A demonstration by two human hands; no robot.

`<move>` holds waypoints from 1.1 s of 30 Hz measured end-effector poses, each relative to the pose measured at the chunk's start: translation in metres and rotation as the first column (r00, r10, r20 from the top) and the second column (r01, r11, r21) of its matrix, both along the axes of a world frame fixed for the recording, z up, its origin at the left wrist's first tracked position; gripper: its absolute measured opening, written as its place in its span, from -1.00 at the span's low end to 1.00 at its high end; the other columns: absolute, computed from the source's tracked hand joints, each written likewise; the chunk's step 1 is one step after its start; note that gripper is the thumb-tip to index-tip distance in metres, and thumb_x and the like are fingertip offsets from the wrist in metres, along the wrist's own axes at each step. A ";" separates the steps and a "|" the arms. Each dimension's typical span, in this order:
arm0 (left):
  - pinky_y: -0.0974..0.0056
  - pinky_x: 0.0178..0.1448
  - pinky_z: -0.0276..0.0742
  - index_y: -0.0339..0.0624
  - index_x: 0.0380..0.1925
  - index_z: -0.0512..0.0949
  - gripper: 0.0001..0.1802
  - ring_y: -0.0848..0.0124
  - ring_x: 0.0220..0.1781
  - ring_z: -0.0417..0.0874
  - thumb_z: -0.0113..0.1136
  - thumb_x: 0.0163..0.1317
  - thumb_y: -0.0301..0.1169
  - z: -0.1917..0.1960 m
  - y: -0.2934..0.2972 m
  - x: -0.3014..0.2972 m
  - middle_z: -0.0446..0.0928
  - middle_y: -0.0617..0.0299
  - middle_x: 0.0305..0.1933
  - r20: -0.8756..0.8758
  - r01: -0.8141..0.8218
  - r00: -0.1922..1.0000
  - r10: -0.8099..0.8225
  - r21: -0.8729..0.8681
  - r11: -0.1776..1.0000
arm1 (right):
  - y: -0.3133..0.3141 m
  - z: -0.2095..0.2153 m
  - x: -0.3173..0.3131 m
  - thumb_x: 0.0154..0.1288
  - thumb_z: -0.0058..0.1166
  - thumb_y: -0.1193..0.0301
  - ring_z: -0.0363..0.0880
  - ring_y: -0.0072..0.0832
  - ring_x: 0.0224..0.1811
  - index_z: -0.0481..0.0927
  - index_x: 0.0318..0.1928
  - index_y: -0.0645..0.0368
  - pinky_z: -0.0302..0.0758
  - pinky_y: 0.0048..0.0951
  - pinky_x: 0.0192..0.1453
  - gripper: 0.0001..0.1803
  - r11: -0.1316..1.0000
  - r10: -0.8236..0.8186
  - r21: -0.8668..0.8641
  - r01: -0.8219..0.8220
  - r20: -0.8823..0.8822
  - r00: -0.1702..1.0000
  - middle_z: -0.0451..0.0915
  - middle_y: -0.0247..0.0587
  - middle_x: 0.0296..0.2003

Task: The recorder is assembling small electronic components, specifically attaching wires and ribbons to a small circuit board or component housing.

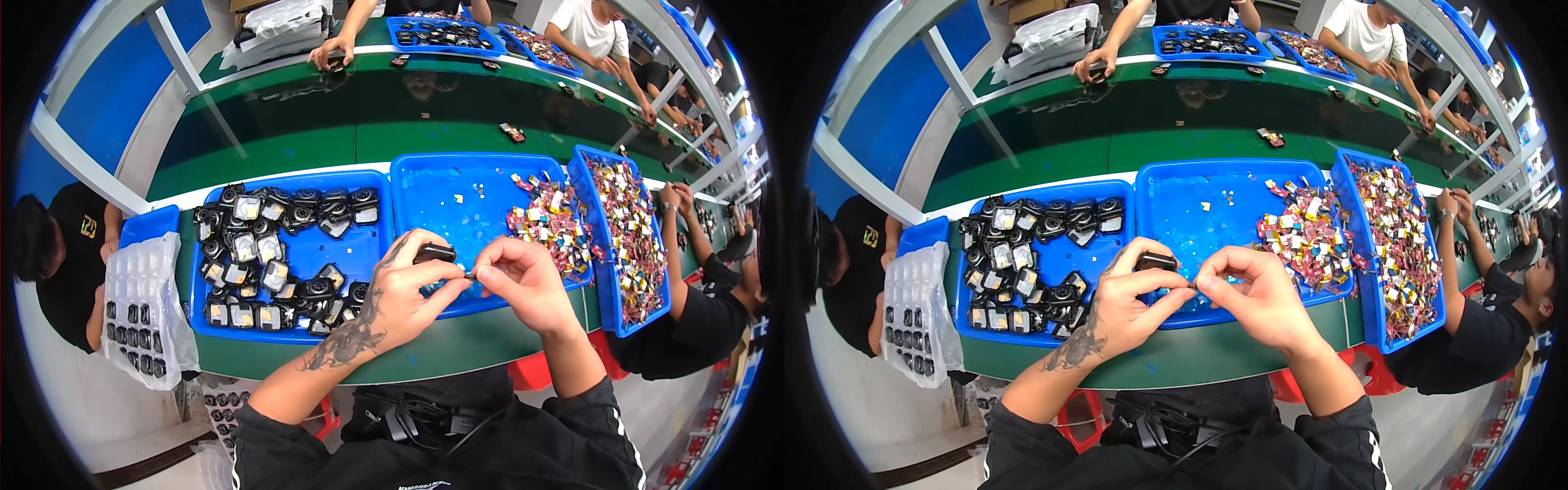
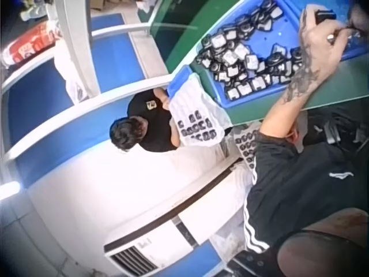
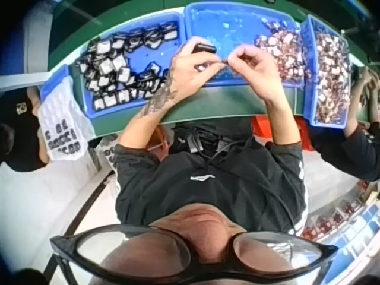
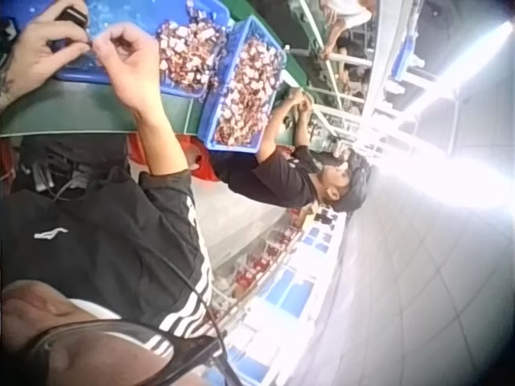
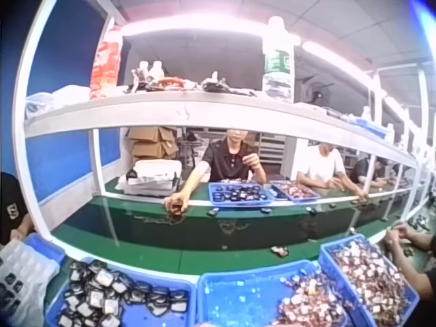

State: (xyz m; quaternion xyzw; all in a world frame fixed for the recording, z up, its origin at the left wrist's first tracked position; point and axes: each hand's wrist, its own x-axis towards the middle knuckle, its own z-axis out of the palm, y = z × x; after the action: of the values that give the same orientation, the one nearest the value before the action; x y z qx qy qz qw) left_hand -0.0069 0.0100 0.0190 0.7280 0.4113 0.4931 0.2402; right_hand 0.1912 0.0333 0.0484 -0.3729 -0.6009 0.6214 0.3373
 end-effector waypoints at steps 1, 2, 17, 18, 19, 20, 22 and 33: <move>0.26 -0.16 0.55 -0.23 -0.40 0.67 -0.85 0.27 -0.21 0.60 0.43 -0.01 -0.50 -0.001 0.000 0.001 0.50 0.10 -0.20 0.014 0.030 0.999 -0.030 -0.034 0.999 | -0.002 0.000 0.001 0.38 0.07 0.42 0.43 -0.75 -0.32 0.58 -0.25 0.28 0.42 -0.62 -0.25 -0.84 0.999 -0.008 0.041 0.007 0.024 1.000 0.56 -0.38 -0.33; 0.24 -0.16 0.55 -0.23 -0.40 0.67 -0.85 0.25 -0.21 0.60 0.43 -0.01 -0.50 -0.002 0.000 0.002 0.50 0.10 -0.21 0.015 0.027 1.000 -0.026 -0.034 0.999 | -0.002 0.005 0.000 0.35 0.11 0.45 0.42 -0.78 -0.30 0.58 -0.25 0.30 0.41 -0.63 -0.24 -0.87 0.998 -0.013 0.060 0.010 0.049 0.999 0.56 -0.39 -0.34; 0.37 -0.09 0.55 -0.25 -0.36 0.69 -0.88 0.44 -0.20 0.60 0.39 0.07 -0.50 -0.002 0.002 -0.001 0.51 0.18 -0.20 0.232 0.001 0.967 0.103 -0.410 0.912 | 0.018 -0.031 -0.008 0.27 0.12 0.58 0.55 -0.53 -0.14 0.62 -0.19 0.29 0.53 -0.53 -0.20 -0.88 0.964 -0.262 0.112 0.242 0.233 0.937 0.59 -0.18 -0.20; 0.39 -0.11 0.55 -0.27 -0.37 0.68 -0.91 0.45 -0.22 0.60 0.35 0.10 -0.52 -0.003 0.000 -0.001 0.51 0.17 -0.18 0.230 -0.004 0.967 0.105 -0.403 0.915 | 0.012 -0.024 -0.013 0.31 0.08 0.57 0.54 -0.62 -0.18 0.61 -0.22 0.32 0.52 -0.53 -0.17 -0.91 0.964 -0.231 0.153 0.219 0.065 0.971 0.59 -0.22 -0.24; 0.42 -0.12 0.55 -0.29 -0.37 0.68 -0.94 0.46 -0.24 0.60 0.32 0.13 -0.55 -0.003 0.000 0.001 0.50 0.16 -0.15 0.233 0.005 0.968 0.096 -0.397 0.918 | 0.009 -0.024 -0.016 0.31 0.08 0.57 0.54 -0.62 -0.18 0.61 -0.22 0.32 0.52 -0.53 -0.17 -0.91 0.963 -0.234 0.153 0.222 0.069 0.970 0.59 -0.22 -0.24; 0.42 -0.12 0.55 -0.29 -0.37 0.68 -0.94 0.46 -0.24 0.60 0.32 0.13 -0.55 -0.002 0.000 0.002 0.50 0.16 -0.15 0.236 0.009 0.967 0.092 -0.398 0.917 | 0.007 -0.024 -0.019 0.32 0.10 0.57 0.55 -0.62 -0.19 0.62 -0.23 0.32 0.53 -0.56 -0.15 -0.92 0.968 -0.175 0.175 0.178 -0.033 0.984 0.60 -0.25 -0.25; 0.44 -0.09 0.52 -0.30 -0.13 0.57 -0.78 0.48 -0.15 0.58 0.20 0.20 -0.63 -0.001 0.001 0.001 0.48 0.13 -0.07 0.316 0.151 0.949 0.001 -0.457 0.877 | 0.007 -0.028 -0.021 0.36 0.06 0.55 0.57 -0.61 -0.17 0.61 -0.19 0.32 0.53 -0.57 -0.10 -0.89 0.971 -0.122 0.186 0.152 -0.165 0.979 0.60 -0.28 -0.27; 0.48 -0.04 0.43 -0.17 0.21 0.28 -0.44 0.55 0.00 0.51 0.09 0.20 -0.70 0.001 0.006 -0.013 0.45 0.18 0.06 0.377 0.243 0.925 -0.038 -0.513 0.823 | -0.002 -0.013 -0.013 0.30 0.09 0.57 0.55 -0.53 -0.10 0.60 -0.17 0.31 0.57 -0.50 -0.07 -0.88 0.974 -0.103 0.209 0.092 0.040 0.994 0.50 -0.15 -0.07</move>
State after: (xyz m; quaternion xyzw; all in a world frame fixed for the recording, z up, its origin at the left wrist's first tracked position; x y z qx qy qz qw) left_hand -0.0201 0.0164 0.0205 0.5568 0.4302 0.4558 0.5451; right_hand 0.1780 0.0308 0.0351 -0.3806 -0.6515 0.5287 0.3887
